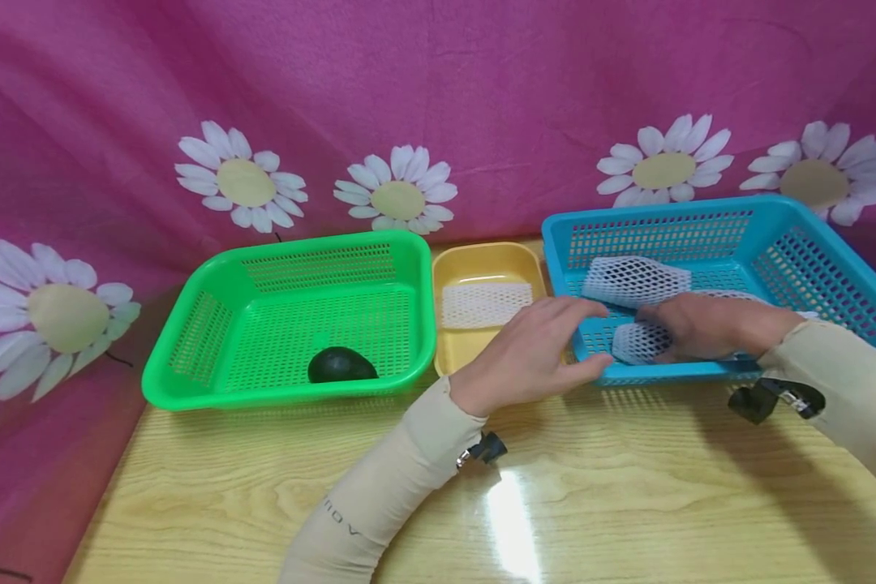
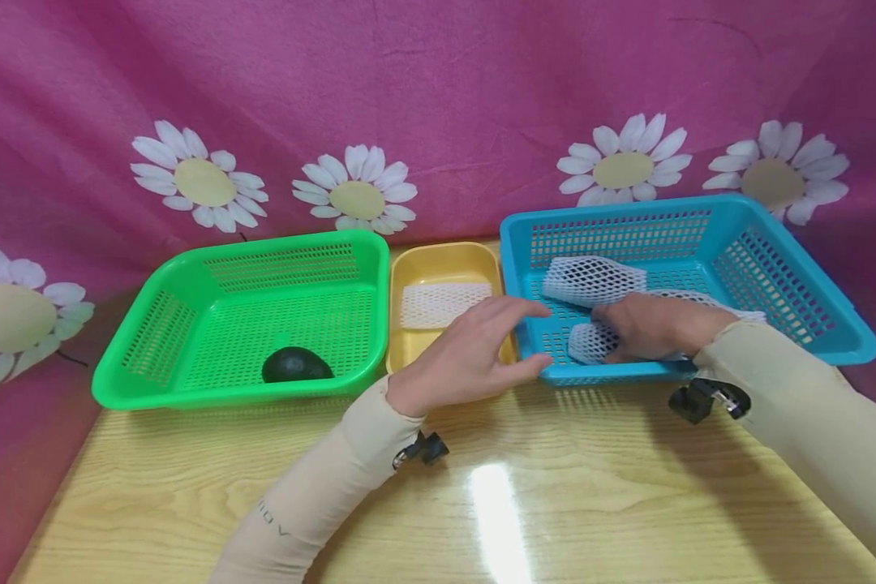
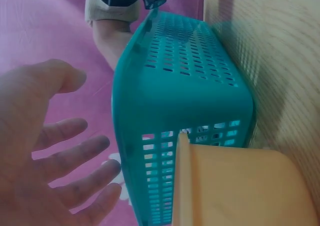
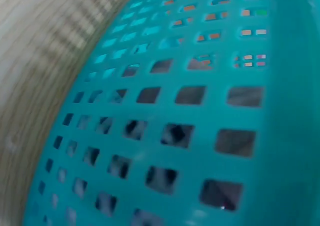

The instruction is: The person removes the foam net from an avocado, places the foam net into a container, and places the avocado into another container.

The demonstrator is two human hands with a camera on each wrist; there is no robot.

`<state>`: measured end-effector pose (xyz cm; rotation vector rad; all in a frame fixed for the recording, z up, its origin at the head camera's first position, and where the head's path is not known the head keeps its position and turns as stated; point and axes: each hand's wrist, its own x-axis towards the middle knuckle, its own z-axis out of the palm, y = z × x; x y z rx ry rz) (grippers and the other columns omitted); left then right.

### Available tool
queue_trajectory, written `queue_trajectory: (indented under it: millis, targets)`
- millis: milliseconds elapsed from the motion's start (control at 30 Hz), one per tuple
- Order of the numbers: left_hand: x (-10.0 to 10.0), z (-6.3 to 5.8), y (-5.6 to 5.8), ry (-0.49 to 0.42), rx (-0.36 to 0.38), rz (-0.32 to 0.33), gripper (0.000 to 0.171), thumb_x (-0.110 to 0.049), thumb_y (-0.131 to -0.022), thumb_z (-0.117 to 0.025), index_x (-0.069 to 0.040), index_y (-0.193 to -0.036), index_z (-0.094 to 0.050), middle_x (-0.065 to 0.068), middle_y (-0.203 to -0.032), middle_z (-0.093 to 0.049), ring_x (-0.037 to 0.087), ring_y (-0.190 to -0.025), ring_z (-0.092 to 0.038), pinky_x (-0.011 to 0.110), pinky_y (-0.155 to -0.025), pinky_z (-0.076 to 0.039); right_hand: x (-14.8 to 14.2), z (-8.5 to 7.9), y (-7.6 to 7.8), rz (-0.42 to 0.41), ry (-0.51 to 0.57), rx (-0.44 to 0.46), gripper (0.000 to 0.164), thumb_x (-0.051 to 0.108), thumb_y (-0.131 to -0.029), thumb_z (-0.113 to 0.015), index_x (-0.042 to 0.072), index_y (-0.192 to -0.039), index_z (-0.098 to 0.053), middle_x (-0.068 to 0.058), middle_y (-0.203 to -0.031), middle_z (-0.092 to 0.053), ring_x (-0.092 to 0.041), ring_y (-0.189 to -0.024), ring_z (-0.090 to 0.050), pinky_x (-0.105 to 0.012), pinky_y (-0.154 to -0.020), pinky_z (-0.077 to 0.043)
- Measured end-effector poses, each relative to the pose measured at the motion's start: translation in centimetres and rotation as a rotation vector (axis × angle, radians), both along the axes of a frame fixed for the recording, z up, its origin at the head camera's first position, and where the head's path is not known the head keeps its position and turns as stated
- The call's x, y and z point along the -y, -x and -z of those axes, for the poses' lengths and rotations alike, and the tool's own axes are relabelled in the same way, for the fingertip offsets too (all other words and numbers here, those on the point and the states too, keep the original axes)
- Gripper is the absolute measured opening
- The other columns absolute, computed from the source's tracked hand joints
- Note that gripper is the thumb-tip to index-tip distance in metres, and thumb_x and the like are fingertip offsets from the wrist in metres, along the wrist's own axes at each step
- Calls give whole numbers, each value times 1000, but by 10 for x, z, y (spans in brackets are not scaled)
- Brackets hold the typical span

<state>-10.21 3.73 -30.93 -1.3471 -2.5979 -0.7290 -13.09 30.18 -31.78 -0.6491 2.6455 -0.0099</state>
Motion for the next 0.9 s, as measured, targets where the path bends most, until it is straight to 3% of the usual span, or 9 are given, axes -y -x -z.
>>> queue_trajectory:
  millis: [233, 433, 567, 700, 900]
  targets:
    - [0, -1, 0, 15, 38, -7, 48, -45, -93, -58, -17, -133, -53, -5, -126, -62, 5, -102, -57, 19, -90, -49, 6, -16, 2, 1, 59, -36, 65, 37, -77, -79, 3, -127, -56, -5, -107, -70, -16, -94, -64, -47, -85, -54]
    - [0, -4, 0, 14, 64, -3, 49, -44, -95, -56, -17, -135, -51, -4, -129, -61, 6, -105, -57, 20, -94, -49, 11, -30, -1, 19, 108, -110, 69, 39, -78, -77, 5, -133, -53, -11, -120, -67, -19, -97, -63, -48, -85, -55]
    - [2, -5, 1, 21, 84, -7, 49, -44, -95, -56, -18, -136, -49, -3, -133, -59, 6, -110, -57, 22, -99, -48, 14, -36, -2, 27, 149, -166, 65, 35, -80, -74, 7, -134, -52, -10, -116, -66, -14, -83, -60, -38, -75, -54]
    - [4, -6, 2, 19, 95, -7, 49, -43, -95, -56, -18, -136, -49, -5, -131, -59, 5, -103, -57, 20, -95, -48, 15, -41, -2, -1, 174, -249, 63, 32, -79, -74, 7, -132, -53, -10, -109, -66, -14, -78, -58, -33, -68, -50]
    - [13, -8, 2, 12, 101, -20, 49, -43, -95, -57, -17, -136, -50, -4, -133, -59, 9, -119, -55, 23, -102, -47, 25, -48, -1, -28, 197, -309, 63, 31, -76, -75, 8, -130, -54, -9, -109, -66, -16, -82, -58, -34, -70, -51]
